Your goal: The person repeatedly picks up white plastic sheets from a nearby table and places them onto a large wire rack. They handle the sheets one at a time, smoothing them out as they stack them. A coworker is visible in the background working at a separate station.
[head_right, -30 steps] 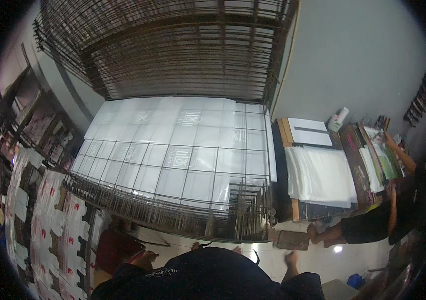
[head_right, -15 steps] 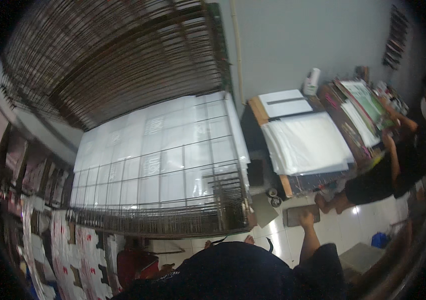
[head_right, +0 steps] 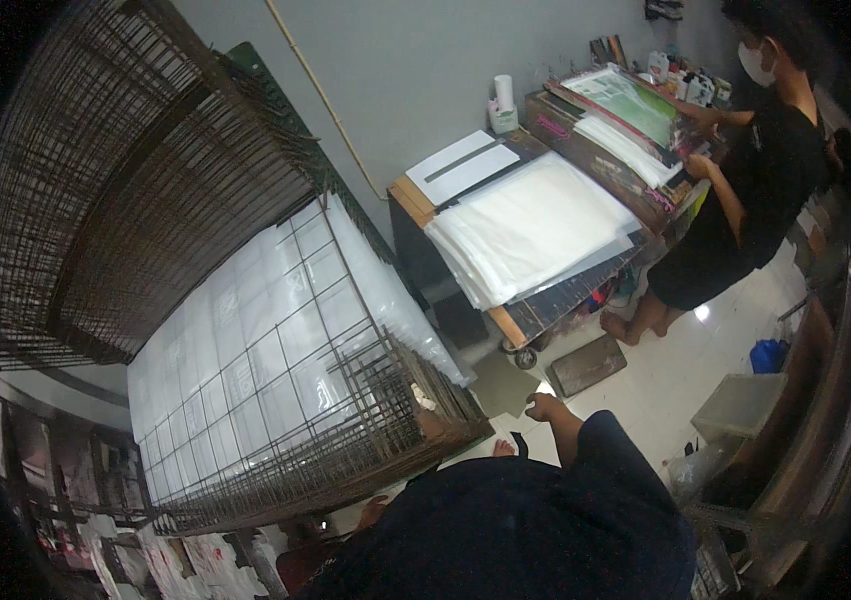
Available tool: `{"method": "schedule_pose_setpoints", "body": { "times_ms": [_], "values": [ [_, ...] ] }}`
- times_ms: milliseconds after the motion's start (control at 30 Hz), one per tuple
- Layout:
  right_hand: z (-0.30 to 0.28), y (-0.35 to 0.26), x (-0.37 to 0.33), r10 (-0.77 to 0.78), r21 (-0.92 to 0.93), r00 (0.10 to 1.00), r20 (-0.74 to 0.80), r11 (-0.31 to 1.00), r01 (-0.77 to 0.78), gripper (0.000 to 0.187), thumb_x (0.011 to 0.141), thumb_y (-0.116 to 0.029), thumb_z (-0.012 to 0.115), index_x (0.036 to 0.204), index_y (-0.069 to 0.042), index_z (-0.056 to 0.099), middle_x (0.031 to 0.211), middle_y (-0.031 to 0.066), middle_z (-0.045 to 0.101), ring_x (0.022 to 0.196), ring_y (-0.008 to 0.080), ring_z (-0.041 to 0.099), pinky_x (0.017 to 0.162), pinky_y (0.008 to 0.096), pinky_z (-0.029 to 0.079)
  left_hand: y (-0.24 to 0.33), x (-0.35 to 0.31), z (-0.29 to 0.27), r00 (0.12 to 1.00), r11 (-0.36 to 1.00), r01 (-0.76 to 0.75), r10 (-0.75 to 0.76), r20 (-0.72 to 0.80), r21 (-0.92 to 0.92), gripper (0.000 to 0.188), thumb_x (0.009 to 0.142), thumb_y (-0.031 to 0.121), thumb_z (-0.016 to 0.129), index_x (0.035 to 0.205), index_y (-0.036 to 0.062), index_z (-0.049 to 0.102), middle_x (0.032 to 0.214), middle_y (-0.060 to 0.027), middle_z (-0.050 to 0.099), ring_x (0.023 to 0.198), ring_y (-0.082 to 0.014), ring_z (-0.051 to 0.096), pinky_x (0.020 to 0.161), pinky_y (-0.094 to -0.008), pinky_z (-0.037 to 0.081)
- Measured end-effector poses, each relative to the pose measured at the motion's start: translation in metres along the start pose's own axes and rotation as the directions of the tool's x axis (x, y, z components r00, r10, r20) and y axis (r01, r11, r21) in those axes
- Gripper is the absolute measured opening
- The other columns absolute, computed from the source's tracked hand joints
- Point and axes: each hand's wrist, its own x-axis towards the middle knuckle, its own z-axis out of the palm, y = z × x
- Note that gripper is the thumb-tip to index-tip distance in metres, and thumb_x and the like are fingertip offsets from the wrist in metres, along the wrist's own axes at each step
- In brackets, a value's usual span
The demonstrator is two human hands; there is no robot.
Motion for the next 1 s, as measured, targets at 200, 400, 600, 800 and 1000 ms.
{"method": "schedule_pose_setpoints", "body": {
  "times_ms": [200,400,600,800,1000],
  "values": [
    [-0.014,0.051,-0.011,0.204,0.101,0.961,-0.184,0.977,-0.188,0.047,0.067,-0.031,0.065,0.107,-0.007,0.062,0.107,0.0199,0.061,0.104,0.0332,0.056,0.09,0.0375,0.044,0.039,0.006,-0.028,0.983,0.911,0.088,-0.144,0.111,0.402,0.039,0.087,0.032,0.056,0.115,0.0062,0.055,0.109,-0.0156,0.062,0.095,-0.0263,0.061,0.085,-0.0394,0.047],
    [-0.027,0.058,-0.038,0.306,0.182,0.921,-0.243,0.946,-0.267,0.047,0.066,-0.03,0.065,0.107,-0.007,0.062,0.104,0.0194,0.062,0.101,0.033,0.058,0.088,0.037,0.046,0.02,0.021,-0.028,0.989,0.962,0.023,-0.061,0.131,0.271,0.041,0.085,0.03,0.058,0.115,0.0027,0.054,0.117,-0.0152,0.057,0.099,-0.027,0.06,0.089,-0.0394,0.044],
    [-0.013,0.054,-0.037,0.353,0.13,0.934,-0.055,0.93,-0.344,0.046,0.072,-0.031,0.061,0.115,-0.015,0.058,0.119,0.0149,0.055,0.112,0.0292,0.052,0.094,0.0388,0.042,0.066,0.006,-0.006,0.994,0.973,0.105,-0.106,-0.006,0.204,0.047,0.081,0.035,0.061,0.117,0.0056,0.054,0.104,-0.0163,0.064,0.099,-0.0284,0.06,0.088,-0.0366,0.046],
    [-0.016,0.043,-0.031,0.301,0.099,0.951,-0.075,0.951,-0.293,0.046,0.071,-0.029,0.061,0.114,-0.014,0.058,0.116,0.0161,0.057,0.11,0.0296,0.054,0.093,0.039,0.043,0.07,0.0,-0.005,0.991,0.983,0.133,-0.133,-0.011,0.128,0.053,0.08,0.041,0.061,0.119,0.0059,0.052,0.095,-0.0179,0.066,0.098,-0.0293,0.061,0.087,-0.0362,0.045],
    [-0.026,0.036,-0.031,0.244,0.141,0.956,-0.163,0.965,-0.222,0.048,0.065,-0.031,0.065,0.108,-0.009,0.062,0.106,0.0215,0.061,0.103,0.0342,0.057,0.09,0.0383,0.044,0.086,-0.003,-0.01,0.959,0.913,0.262,-0.283,0.023,0.312,0.047,0.091,0.042,0.039,0.093,0.0019,0.063,0.085,-0.023,0.064,0.088,-0.0336,0.061,0.081,-0.042,0.045]
  ]
}}
